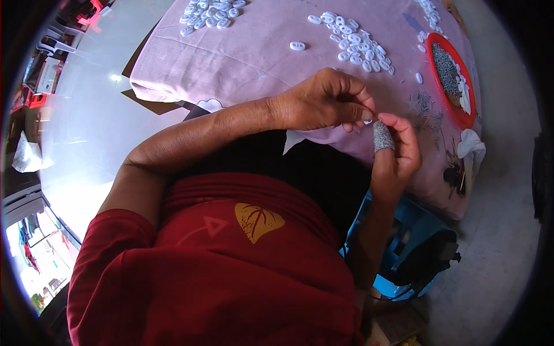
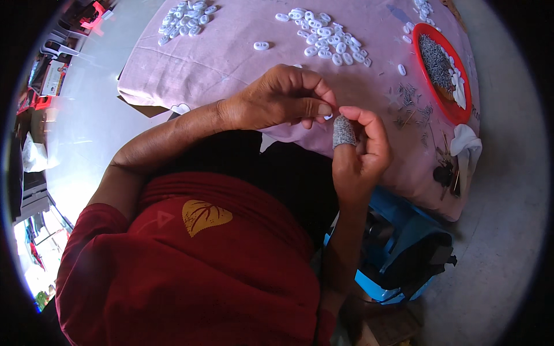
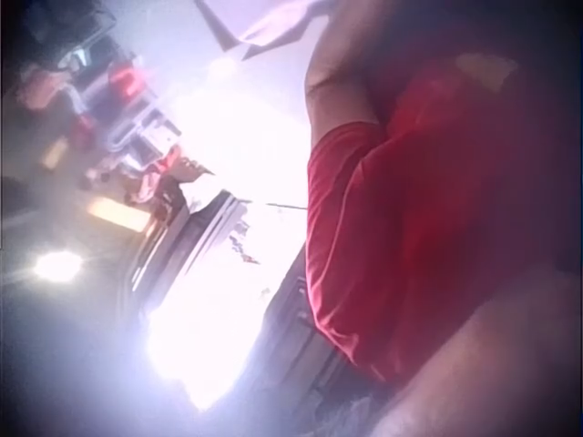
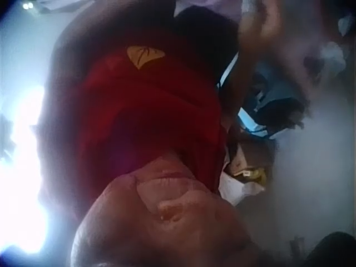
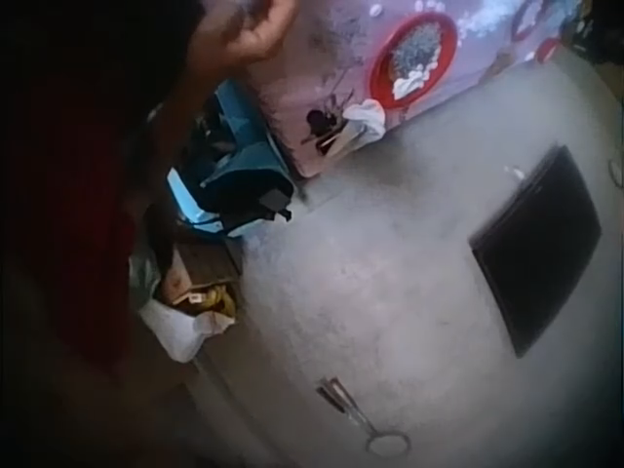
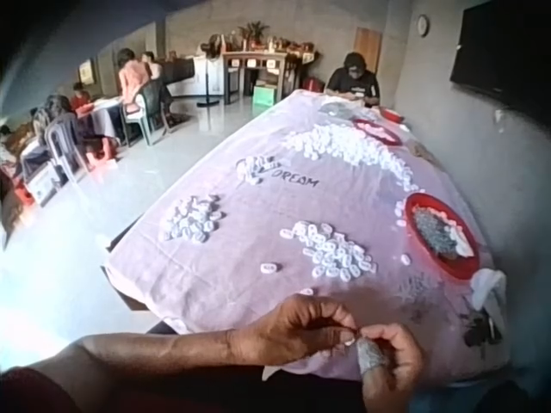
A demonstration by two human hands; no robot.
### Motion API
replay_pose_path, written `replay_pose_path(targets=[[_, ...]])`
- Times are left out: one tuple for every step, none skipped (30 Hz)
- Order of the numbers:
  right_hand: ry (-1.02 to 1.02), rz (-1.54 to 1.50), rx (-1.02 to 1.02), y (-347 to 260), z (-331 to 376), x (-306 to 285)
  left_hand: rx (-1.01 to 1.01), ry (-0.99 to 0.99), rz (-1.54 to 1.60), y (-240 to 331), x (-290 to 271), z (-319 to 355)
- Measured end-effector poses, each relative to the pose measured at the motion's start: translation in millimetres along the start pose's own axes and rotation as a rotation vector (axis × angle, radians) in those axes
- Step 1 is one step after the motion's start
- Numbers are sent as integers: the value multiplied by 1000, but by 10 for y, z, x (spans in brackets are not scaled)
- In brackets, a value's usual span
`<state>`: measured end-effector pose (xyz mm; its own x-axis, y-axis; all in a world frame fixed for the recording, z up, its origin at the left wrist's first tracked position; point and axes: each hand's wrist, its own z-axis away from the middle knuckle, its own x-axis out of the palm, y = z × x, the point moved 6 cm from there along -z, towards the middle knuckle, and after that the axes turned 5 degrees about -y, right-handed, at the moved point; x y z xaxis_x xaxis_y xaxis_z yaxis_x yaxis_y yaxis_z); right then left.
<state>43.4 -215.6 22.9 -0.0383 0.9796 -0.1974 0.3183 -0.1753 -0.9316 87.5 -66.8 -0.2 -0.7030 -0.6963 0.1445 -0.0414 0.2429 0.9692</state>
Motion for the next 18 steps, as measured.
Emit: replay_pose_path(targets=[[-7,14,-9,-2,0,-14,18,-16,2,8,4,-4],[-14,27,-18,-5,1,-19,17,-17,2,4,3,-6],[-13,27,-17,-7,4,-20,60,-25,-49,30,7,-5],[-23,27,-27,-19,8,-12,103,-32,-98,55,15,-1],[-34,27,-36,-31,12,-2,102,-32,-97,48,16,2],[-34,27,-35,-37,20,6,79,-14,-59,25,4,5],[-50,44,-44,-52,28,29,57,4,-21,7,-11,7],[-66,60,-53,-63,33,51,56,4,-21,7,-21,8],[-66,60,-52,-60,35,62,41,7,2,-2,-37,8],[-62,69,-54,-52,35,71,26,10,24,3,-46,12],[-58,79,-56,-42,35,76,26,11,24,18,-52,17],[-59,79,-56,-27,30,72,10,1,31,27,-52,20],[-56,104,-71,-21,27,56,-6,-11,39,40,-47,24],[-53,128,-86,-23,28,46,-6,-11,40,53,-46,29],[-53,128,-85,-33,30,43,-42,-9,39,43,-44,36],[-60,142,-89,-55,27,45,-77,-6,38,34,-46,43],[-67,156,-93,-68,27,48,-78,-5,38,45,-48,51],[-68,155,-93,-67,28,50,-80,-9,46,53,-47,58]])
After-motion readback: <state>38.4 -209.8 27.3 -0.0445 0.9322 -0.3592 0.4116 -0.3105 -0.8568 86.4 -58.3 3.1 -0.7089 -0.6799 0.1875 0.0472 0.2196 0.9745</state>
